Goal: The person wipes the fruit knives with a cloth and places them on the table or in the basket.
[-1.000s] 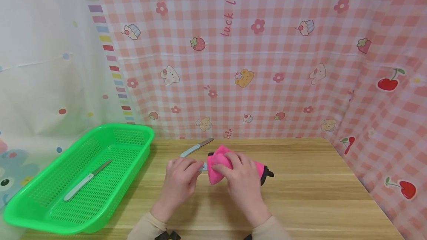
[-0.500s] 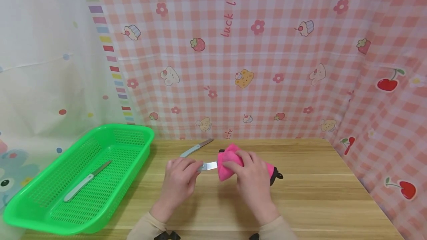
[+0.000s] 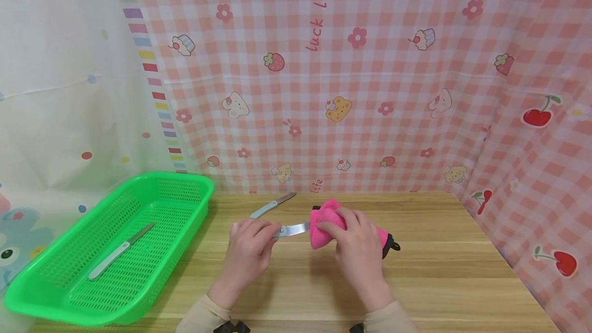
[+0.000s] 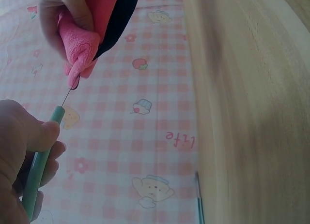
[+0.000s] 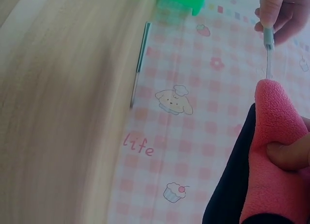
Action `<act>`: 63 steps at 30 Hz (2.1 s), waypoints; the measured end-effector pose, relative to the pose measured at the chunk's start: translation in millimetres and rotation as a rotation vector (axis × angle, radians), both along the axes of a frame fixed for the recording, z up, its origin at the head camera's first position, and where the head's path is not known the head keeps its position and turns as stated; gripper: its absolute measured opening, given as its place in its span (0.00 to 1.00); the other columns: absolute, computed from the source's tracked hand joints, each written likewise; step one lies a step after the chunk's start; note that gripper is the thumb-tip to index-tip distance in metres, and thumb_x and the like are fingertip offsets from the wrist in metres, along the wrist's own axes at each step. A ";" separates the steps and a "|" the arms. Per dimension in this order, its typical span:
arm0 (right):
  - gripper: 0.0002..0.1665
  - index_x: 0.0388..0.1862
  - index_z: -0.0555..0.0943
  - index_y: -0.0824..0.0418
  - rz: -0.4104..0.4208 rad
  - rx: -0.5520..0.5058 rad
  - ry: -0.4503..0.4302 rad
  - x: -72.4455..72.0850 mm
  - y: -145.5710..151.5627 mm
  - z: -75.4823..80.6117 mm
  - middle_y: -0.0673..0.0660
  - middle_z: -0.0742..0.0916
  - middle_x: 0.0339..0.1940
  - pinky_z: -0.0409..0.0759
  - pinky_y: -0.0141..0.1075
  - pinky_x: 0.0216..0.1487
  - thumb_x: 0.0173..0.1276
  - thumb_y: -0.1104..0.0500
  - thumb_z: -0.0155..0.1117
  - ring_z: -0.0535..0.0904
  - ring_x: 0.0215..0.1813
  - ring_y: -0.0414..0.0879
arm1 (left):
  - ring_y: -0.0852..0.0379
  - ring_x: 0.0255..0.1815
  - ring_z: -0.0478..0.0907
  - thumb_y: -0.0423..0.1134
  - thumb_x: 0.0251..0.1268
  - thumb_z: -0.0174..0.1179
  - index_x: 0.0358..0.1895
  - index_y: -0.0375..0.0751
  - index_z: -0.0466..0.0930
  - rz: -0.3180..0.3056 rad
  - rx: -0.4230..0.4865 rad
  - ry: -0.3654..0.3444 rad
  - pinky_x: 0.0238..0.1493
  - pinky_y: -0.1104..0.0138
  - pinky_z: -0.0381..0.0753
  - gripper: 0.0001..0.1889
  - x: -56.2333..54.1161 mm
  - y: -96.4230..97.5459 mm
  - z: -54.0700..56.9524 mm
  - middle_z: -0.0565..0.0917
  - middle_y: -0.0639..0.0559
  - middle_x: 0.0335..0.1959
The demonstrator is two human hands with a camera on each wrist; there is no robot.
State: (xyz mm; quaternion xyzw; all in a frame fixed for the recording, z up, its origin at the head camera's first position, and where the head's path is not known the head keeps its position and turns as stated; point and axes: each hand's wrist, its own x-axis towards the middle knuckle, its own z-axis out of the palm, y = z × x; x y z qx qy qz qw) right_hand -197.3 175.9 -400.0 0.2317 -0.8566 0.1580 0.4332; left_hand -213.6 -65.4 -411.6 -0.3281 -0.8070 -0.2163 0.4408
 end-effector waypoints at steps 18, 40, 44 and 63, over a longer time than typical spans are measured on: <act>0.29 0.38 0.89 0.50 -0.026 -0.016 -0.006 -0.7 8.7 -1.0 0.62 0.85 0.46 0.78 0.56 0.37 0.43 0.79 0.69 0.77 0.43 0.61 | 0.52 0.39 0.80 0.30 0.53 0.71 0.39 0.43 0.86 -0.011 0.010 -0.017 0.38 0.59 0.66 0.10 0.2 -0.4 1.1 0.85 0.52 0.35; 0.30 0.38 0.89 0.50 -0.081 -0.039 -0.050 3.5 21.8 -2.8 0.64 0.85 0.46 0.77 0.59 0.43 0.42 0.80 0.72 0.78 0.46 0.64 | 0.52 0.38 0.80 0.29 0.52 0.71 0.39 0.43 0.86 -0.004 0.031 0.001 0.36 0.59 0.66 0.11 -3.0 -4.6 -1.8 0.84 0.51 0.35; 0.30 0.38 0.89 0.50 -0.077 -0.041 -0.032 4.6 22.6 -0.4 0.65 0.85 0.46 0.78 0.59 0.41 0.41 0.80 0.72 0.78 0.45 0.65 | 0.52 0.38 0.79 0.29 0.52 0.71 0.39 0.43 0.86 0.003 0.029 -0.014 0.36 0.59 0.66 0.11 -3.3 -5.5 -2.2 0.84 0.51 0.35; 0.32 0.39 0.88 0.48 0.056 0.000 0.069 11.5 -2.8 13.2 0.60 0.85 0.45 0.77 0.55 0.34 0.39 0.79 0.68 0.78 0.41 0.60 | 0.52 0.36 0.79 0.28 0.46 0.74 0.38 0.42 0.85 0.001 0.019 -0.003 0.36 0.59 0.65 0.14 -3.5 -4.8 -2.4 0.84 0.51 0.34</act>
